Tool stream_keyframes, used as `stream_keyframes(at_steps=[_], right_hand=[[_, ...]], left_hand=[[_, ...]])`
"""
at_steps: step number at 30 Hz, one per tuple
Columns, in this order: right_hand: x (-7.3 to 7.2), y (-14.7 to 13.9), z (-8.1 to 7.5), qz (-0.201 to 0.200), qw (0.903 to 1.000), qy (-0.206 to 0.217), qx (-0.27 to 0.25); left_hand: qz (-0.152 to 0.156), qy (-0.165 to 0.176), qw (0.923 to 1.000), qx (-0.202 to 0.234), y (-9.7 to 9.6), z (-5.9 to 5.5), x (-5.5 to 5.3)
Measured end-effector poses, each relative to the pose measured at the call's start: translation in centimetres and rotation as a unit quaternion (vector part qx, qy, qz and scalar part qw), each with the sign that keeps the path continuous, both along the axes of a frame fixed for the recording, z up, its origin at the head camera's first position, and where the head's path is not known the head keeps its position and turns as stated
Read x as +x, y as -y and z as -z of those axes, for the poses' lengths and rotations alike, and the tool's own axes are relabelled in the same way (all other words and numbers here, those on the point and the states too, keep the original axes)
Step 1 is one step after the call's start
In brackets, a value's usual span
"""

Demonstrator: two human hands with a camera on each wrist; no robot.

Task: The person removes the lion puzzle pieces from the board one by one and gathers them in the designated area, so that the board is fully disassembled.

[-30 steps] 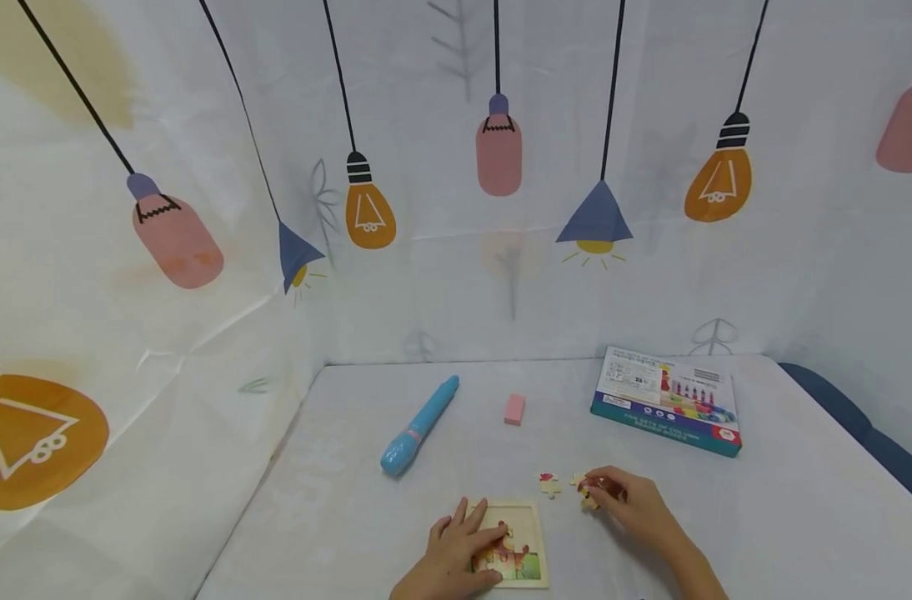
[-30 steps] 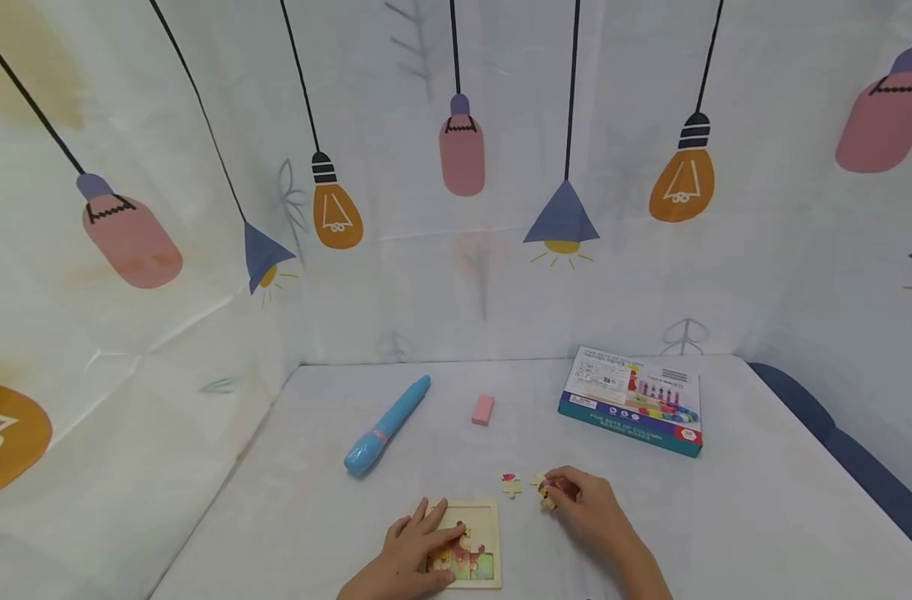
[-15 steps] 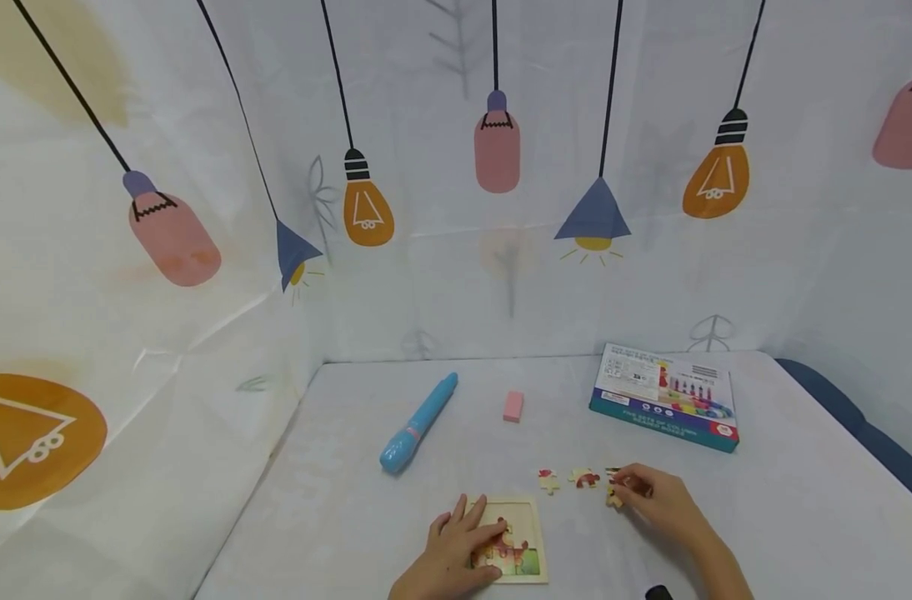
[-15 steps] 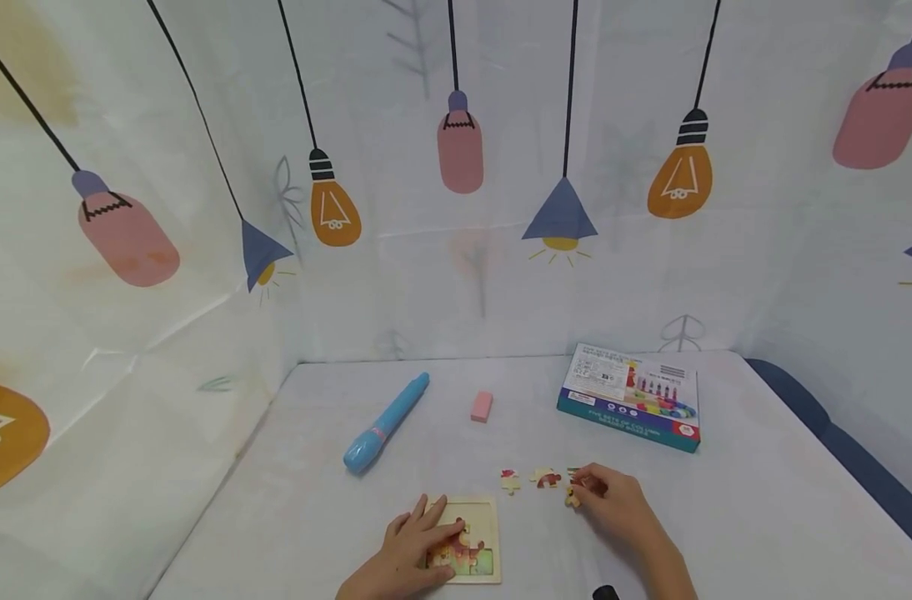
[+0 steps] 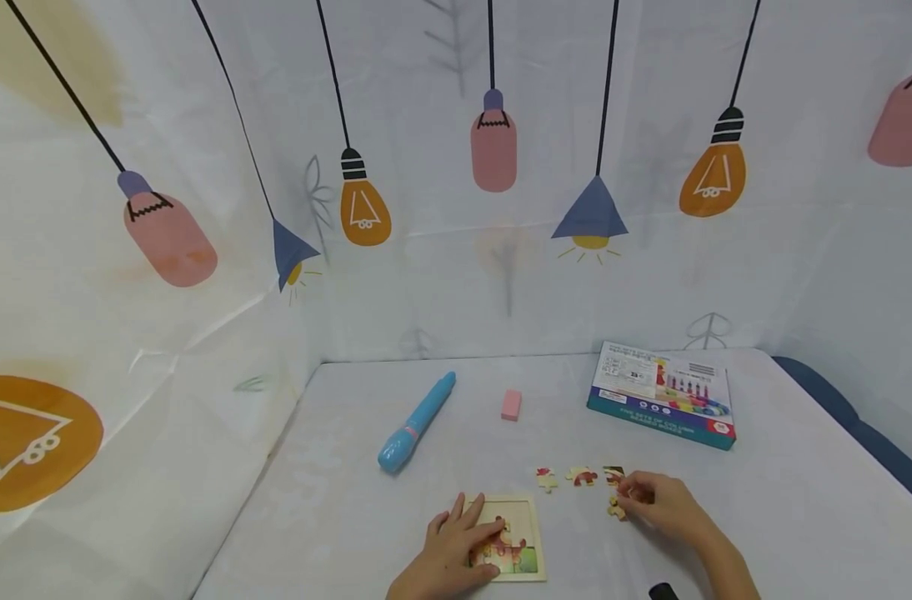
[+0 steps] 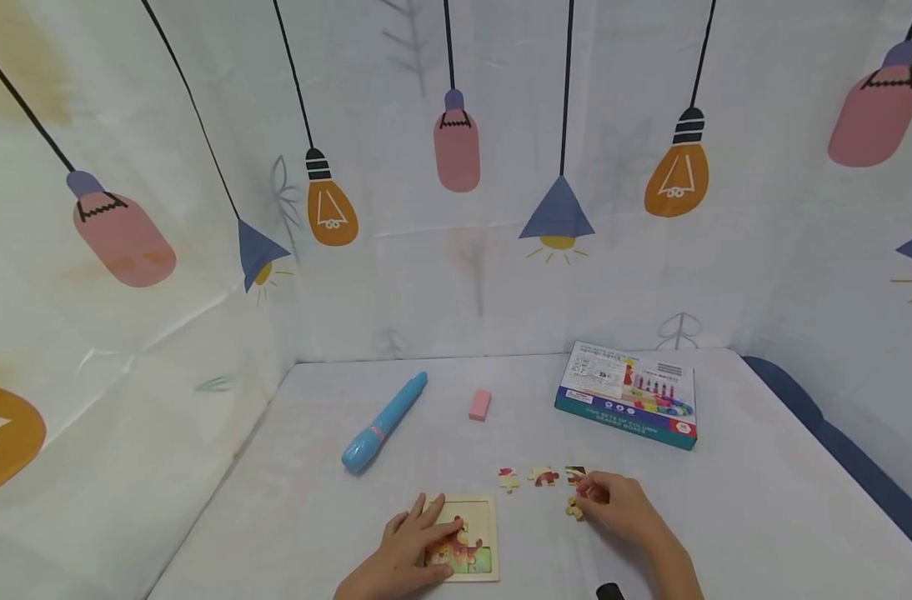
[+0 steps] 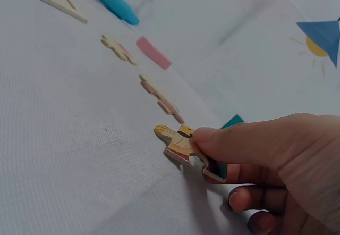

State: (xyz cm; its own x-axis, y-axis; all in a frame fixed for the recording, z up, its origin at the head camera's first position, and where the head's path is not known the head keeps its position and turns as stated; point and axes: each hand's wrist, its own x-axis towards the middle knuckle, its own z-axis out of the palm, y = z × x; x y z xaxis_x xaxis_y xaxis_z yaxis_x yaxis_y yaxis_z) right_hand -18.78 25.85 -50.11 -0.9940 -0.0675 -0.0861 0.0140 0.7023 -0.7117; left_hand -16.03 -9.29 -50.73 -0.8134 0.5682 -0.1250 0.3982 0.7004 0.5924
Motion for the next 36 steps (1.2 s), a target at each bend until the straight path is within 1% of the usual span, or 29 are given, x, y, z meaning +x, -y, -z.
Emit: stream_keyframes(at_steps=[5,10,19,25,32,36], right_hand=[[0.06,-0.22,-0.16,0.006,0.9996,0.011,0.024],[0.23,-0.40,-0.42,0.009,0.9995,0.014,0.027],[0.06,-0.62,-0.41,-0.010,0.9990,0.014,0.042],[0.00,-0.39,-0.52,-0.009,0.9986,0.010,0.052],[0.06,-0.31,-0.70,0.002,0.9986,0.018,0.049],[0.07,-0.49,-0.56,-0.004,0.9990,0.011,0.043]], left_hand=[[-0.004,0.005,1.0000,0.000,-0.05,-0.24,0.16],[-0.003,0.001,1.0000,-0.003,-0.04,-0.23,0.04],[-0.005,0.003,1.0000,-0.006,-0.11,-0.30,0.15],[-0.007,0.001,1.0000,-0.007,-0.10,-0.46,0.17],[-0.009,0.010,0.9999,0.001,-0.22,-0.54,0.25],[-0.007,0.008,0.9999,0.002,-0.17,-0.55,0.29]])
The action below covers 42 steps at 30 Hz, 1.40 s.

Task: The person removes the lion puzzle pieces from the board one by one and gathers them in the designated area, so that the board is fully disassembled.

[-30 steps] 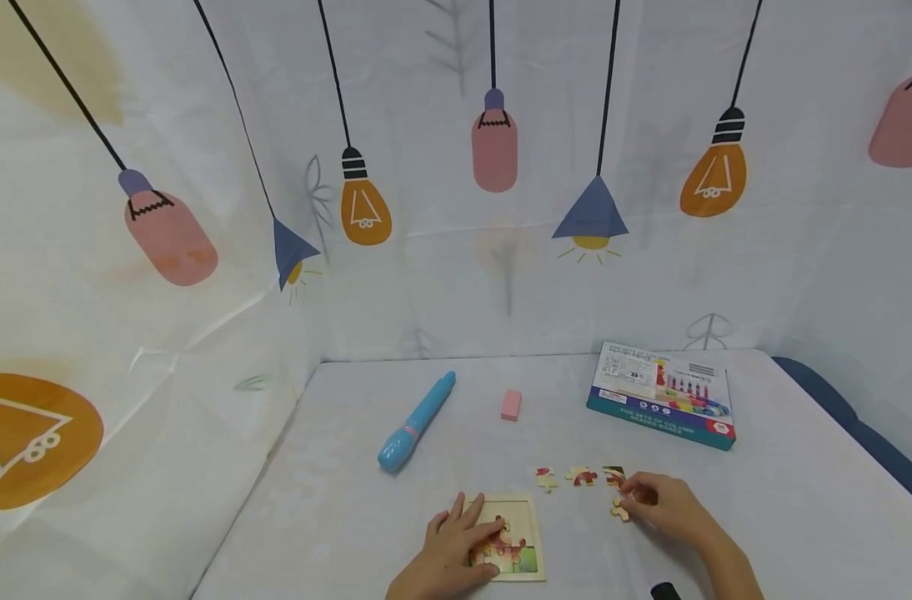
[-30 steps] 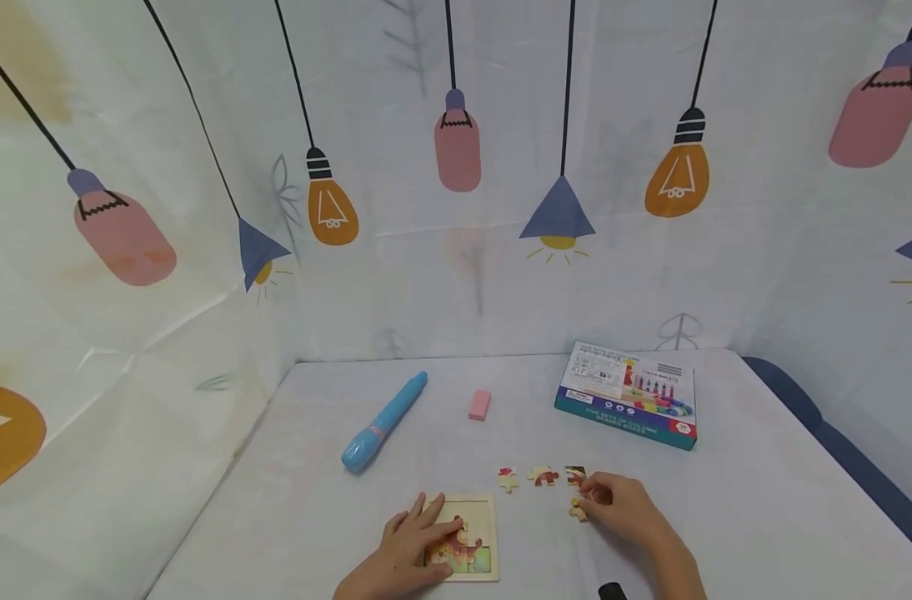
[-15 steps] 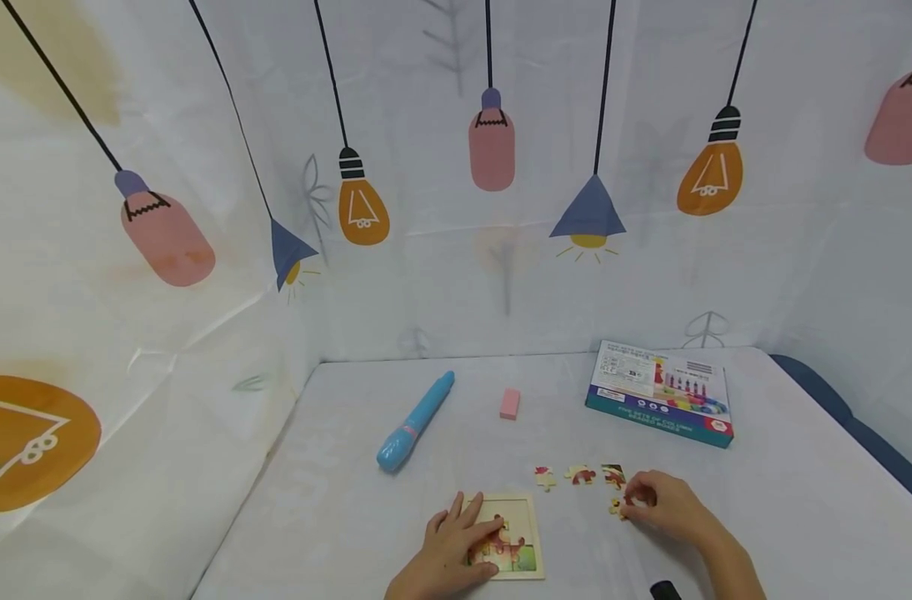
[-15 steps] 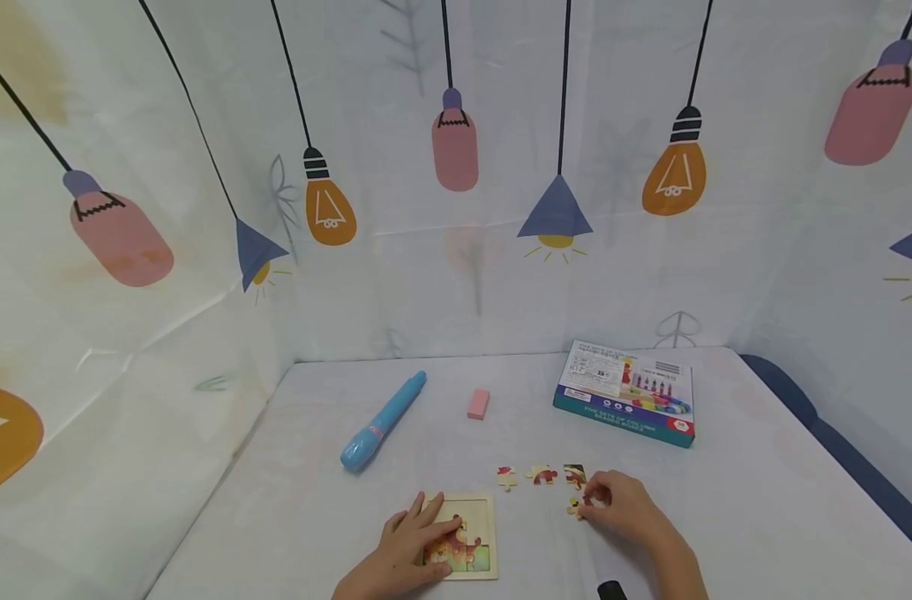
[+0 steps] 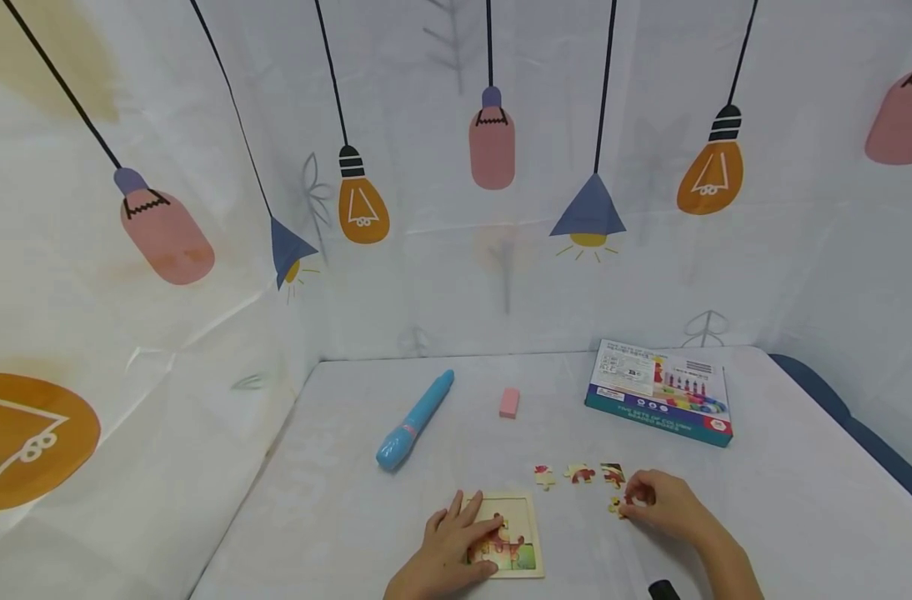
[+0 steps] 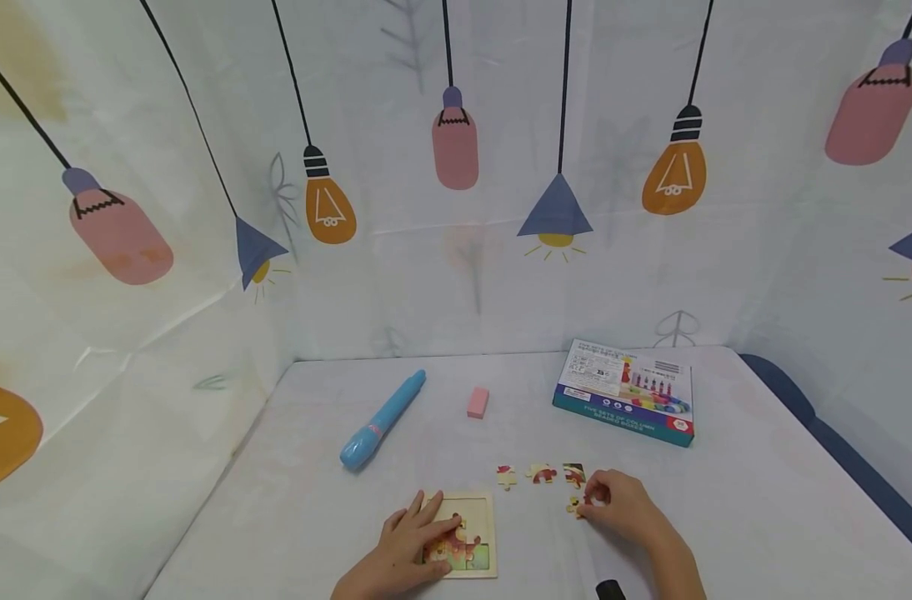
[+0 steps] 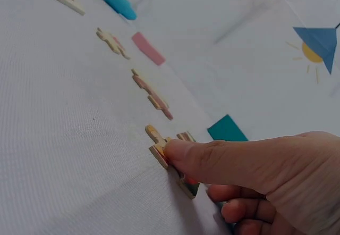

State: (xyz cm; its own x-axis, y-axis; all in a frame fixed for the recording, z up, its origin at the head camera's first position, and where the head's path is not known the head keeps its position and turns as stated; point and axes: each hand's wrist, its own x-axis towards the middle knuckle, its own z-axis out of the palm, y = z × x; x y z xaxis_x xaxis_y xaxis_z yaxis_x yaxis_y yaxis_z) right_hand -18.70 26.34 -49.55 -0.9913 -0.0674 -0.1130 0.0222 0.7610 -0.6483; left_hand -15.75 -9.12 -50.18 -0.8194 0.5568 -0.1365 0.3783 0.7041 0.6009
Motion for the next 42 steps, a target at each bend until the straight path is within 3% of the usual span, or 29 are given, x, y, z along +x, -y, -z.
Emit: stream_keyframes(at_steps=[9,17,24,32,36,42], right_hand=[[-0.1,0.1,0.0,-0.003,0.9999,-0.010,-0.009],[0.0,1.3,-0.3,-0.013,0.9935,-0.112,-0.013],[0.0,4.1,0.2,-0.070,0.9790,-0.190,-0.024],[0.8,8.6,1.5,-0.166,0.9492,-0.267,-0.013],[1.3,10.6,1.9,-0.197,0.9442,-0.264,0.000],[1.6,12.4,2.3,-0.227,0.9516,-0.205,0.032]], left_hand=[[-0.001,-0.007,1.0000,0.004,0.2,-0.2,0.1],[-0.016,0.013,0.9997,-0.011,-0.1,0.0,-0.1],[-0.021,0.020,0.9995,-0.016,-0.3,0.2,-0.2],[-0.009,0.015,0.9997,-0.015,-0.1,0.1,0.0],[-0.006,0.000,0.9997,-0.026,-0.1,0.2,-0.1],[-0.009,-0.004,0.9995,-0.031,-0.2,0.0,-0.1]])
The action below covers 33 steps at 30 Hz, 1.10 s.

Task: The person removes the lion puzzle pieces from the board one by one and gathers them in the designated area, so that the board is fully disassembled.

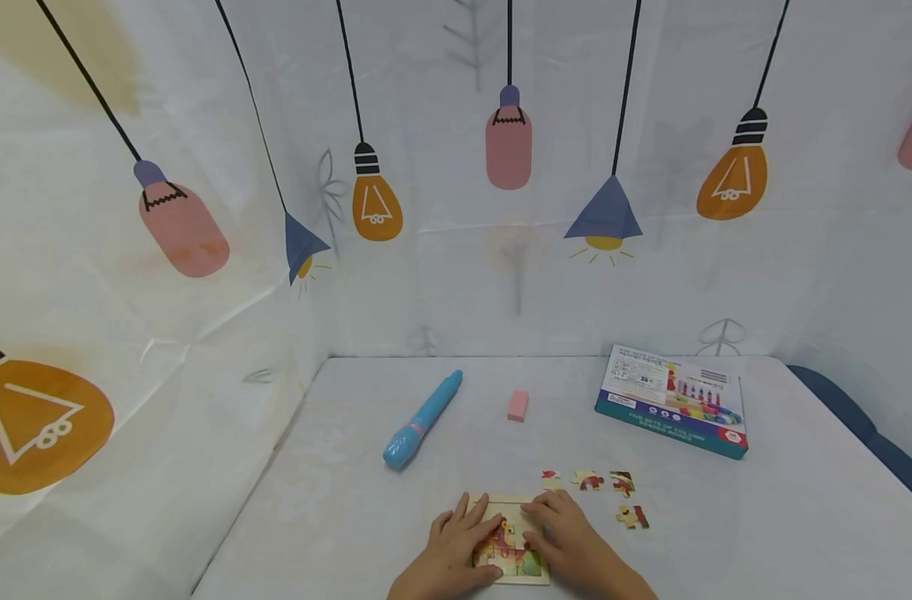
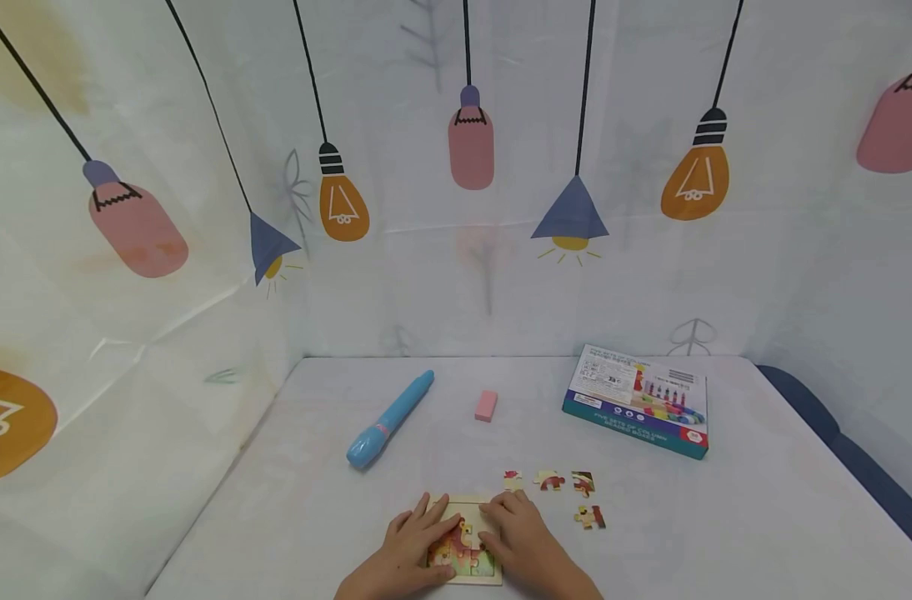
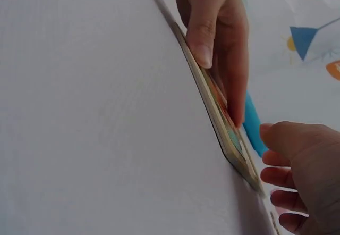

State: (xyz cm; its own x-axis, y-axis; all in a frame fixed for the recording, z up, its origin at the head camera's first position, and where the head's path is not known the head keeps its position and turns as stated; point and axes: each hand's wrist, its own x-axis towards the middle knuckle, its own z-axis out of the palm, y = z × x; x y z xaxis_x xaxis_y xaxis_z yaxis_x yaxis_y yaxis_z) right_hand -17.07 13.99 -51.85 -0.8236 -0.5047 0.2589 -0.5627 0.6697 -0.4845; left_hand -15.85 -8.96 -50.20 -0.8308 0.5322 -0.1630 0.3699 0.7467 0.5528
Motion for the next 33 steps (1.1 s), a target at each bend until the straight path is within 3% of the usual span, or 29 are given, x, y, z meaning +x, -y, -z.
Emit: stream_keyframes(at_steps=[4,11,16,26,33], right_hand=[[0.2,0.5,0.3,-0.010,0.9993,0.013,0.033],[0.7,1.8,0.8,0.016,0.9970,-0.066,0.038],[1.0,2.5,0.9,0.015,0.9952,-0.095,0.018],[1.4,2.8,0.4,0.012,0.9995,-0.016,0.023],[1.2,3.0,0.3,0.019,0.9997,0.001,0.017]], left_hand=[[-0.002,0.001,1.0000,-0.004,-0.1,-0.1,0.0],[0.001,-0.018,0.9998,-0.001,0.1,-0.1,0.1],[0.004,-0.034,0.9994,0.004,0.2,0.1,0.1],[0.006,-0.035,0.9994,0.002,0.1,0.2,0.1],[0.004,-0.038,0.9992,0.009,0.1,0.1,0.0]])
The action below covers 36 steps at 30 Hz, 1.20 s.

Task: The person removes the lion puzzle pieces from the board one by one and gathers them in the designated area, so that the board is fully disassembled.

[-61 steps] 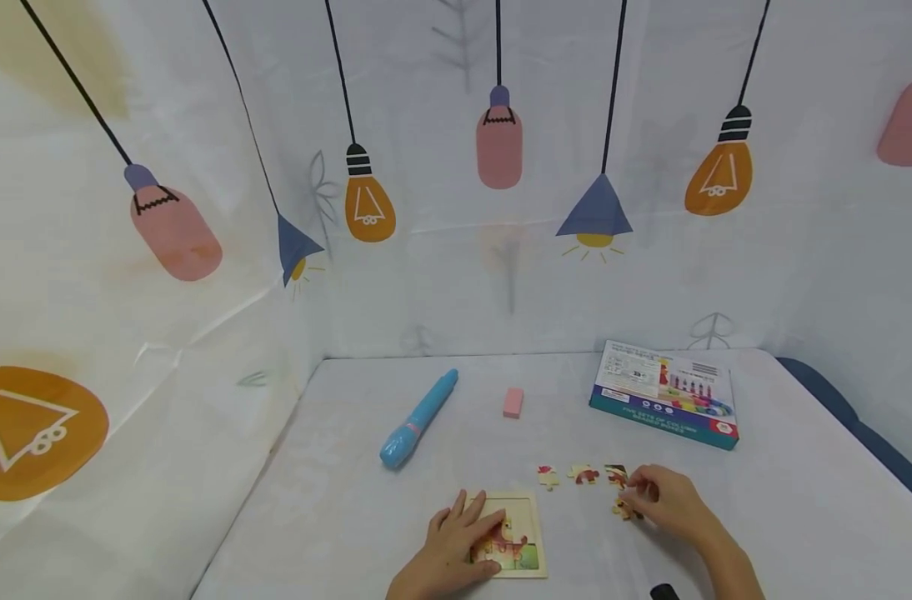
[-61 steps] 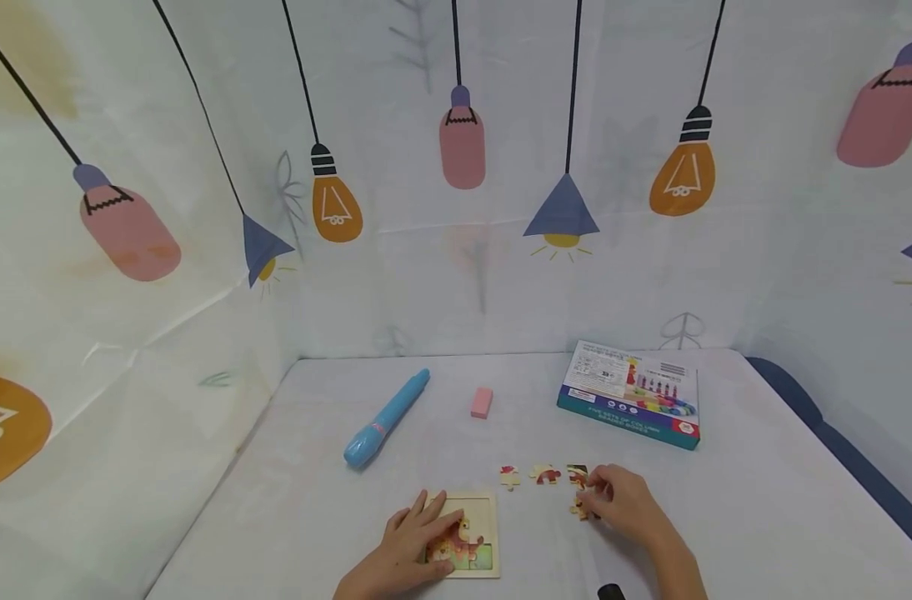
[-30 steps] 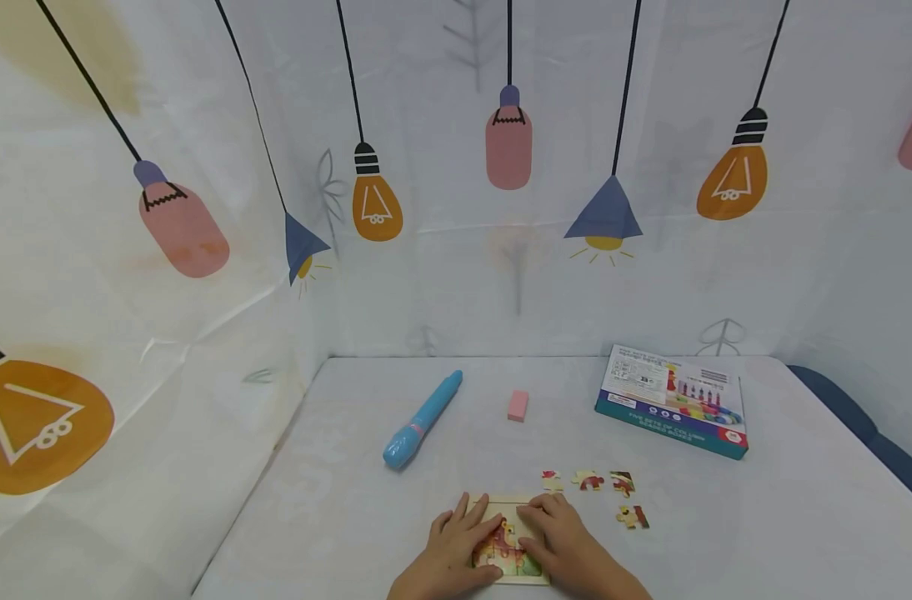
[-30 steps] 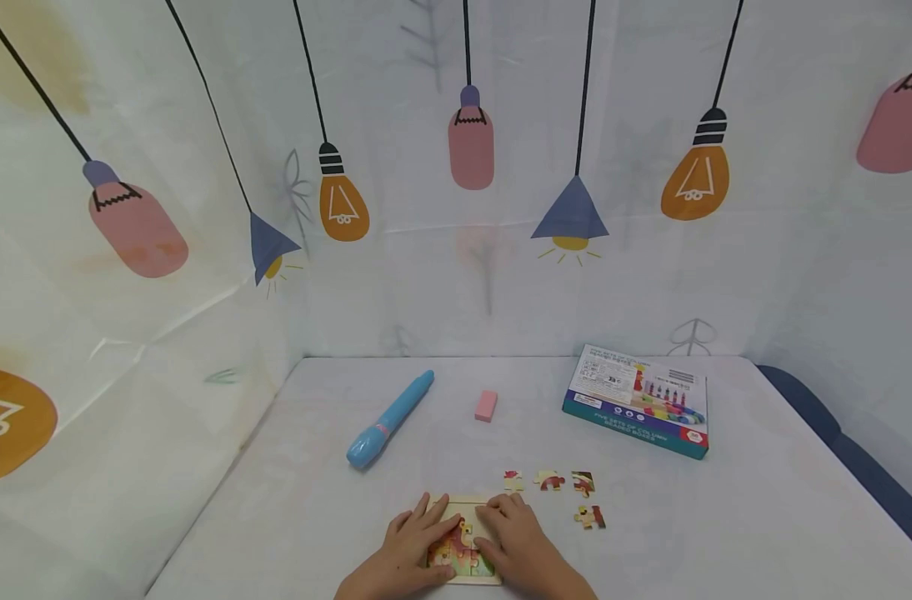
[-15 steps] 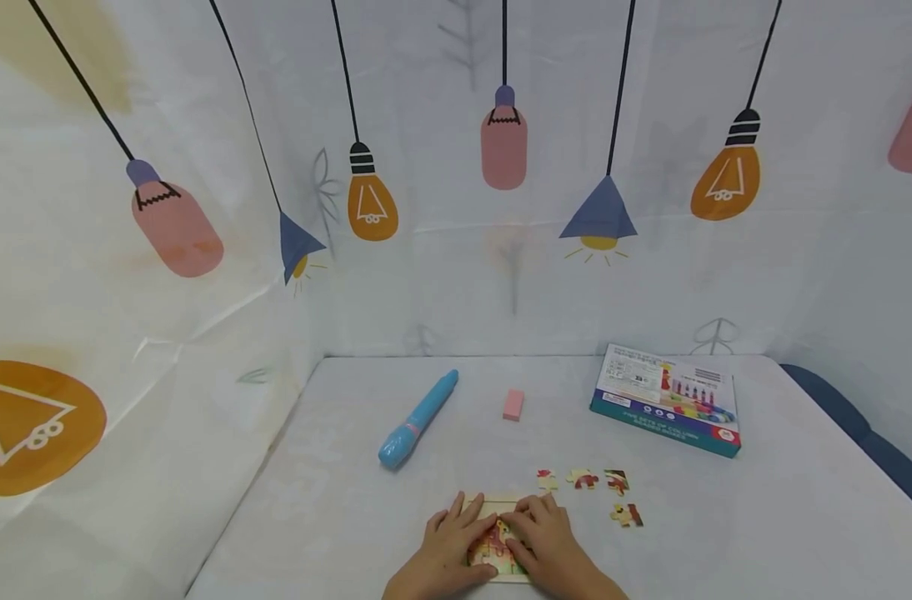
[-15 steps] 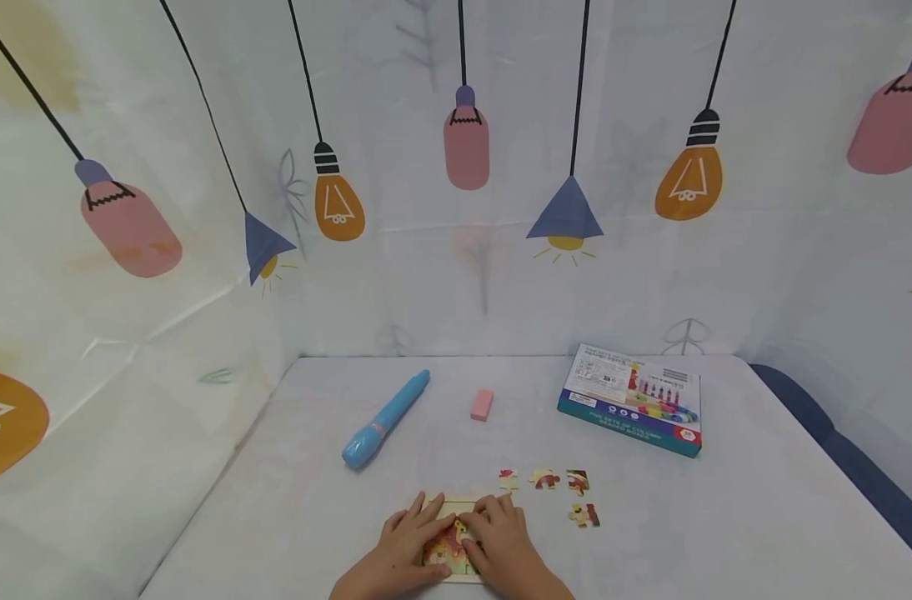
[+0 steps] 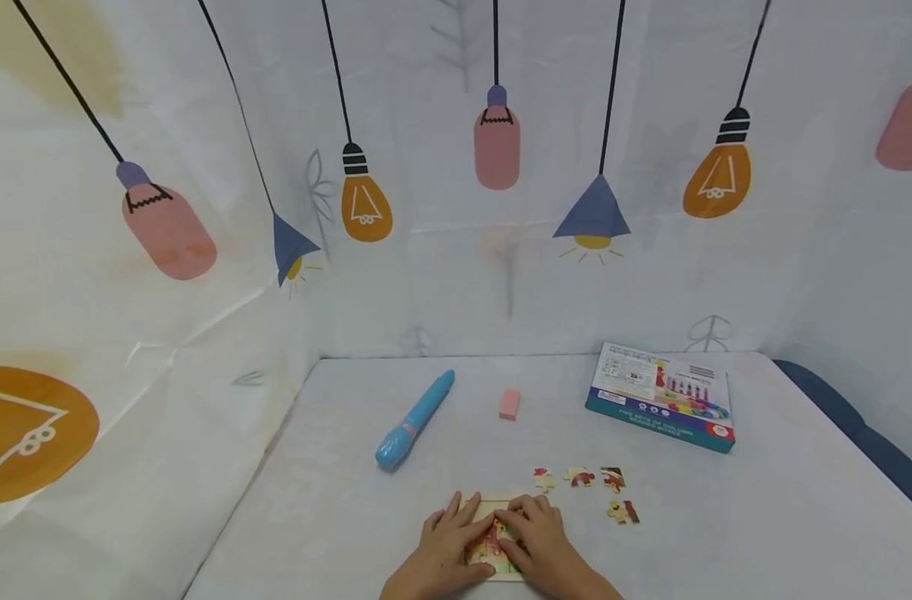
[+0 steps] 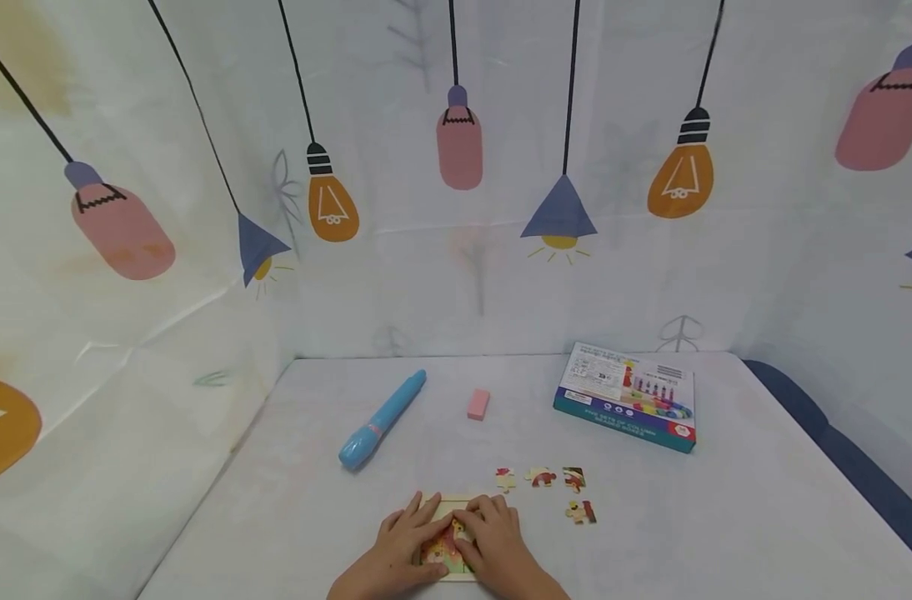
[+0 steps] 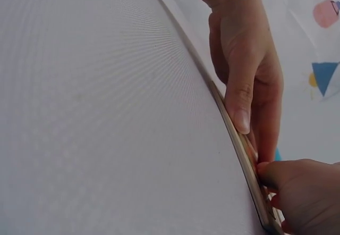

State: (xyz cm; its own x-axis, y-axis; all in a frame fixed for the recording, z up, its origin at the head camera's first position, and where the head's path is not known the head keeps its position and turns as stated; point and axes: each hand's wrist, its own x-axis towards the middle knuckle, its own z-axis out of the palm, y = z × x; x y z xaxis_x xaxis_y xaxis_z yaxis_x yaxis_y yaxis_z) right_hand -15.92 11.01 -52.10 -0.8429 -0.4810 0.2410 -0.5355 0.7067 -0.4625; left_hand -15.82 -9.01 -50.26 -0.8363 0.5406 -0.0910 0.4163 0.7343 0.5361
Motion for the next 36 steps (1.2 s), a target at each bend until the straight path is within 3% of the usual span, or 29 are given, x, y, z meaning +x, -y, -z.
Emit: stream_keyframes(at_steps=[12,28,36], right_hand=[[-0.50,0.23,0.16,0.001,0.9997,0.018,-0.014],[-0.64,0.18,0.43,0.015,0.9980,0.026,-0.056],[-0.52,0.05,0.27,0.019,0.9959,0.045,-0.077]], left_hand=[[-0.019,0.026,0.9995,-0.004,0.06,0.05,-0.13],[-0.021,0.030,0.9993,0.006,0.14,0.34,-0.10],[-0.017,0.013,0.9998,-0.003,-0.02,0.34,0.01]])
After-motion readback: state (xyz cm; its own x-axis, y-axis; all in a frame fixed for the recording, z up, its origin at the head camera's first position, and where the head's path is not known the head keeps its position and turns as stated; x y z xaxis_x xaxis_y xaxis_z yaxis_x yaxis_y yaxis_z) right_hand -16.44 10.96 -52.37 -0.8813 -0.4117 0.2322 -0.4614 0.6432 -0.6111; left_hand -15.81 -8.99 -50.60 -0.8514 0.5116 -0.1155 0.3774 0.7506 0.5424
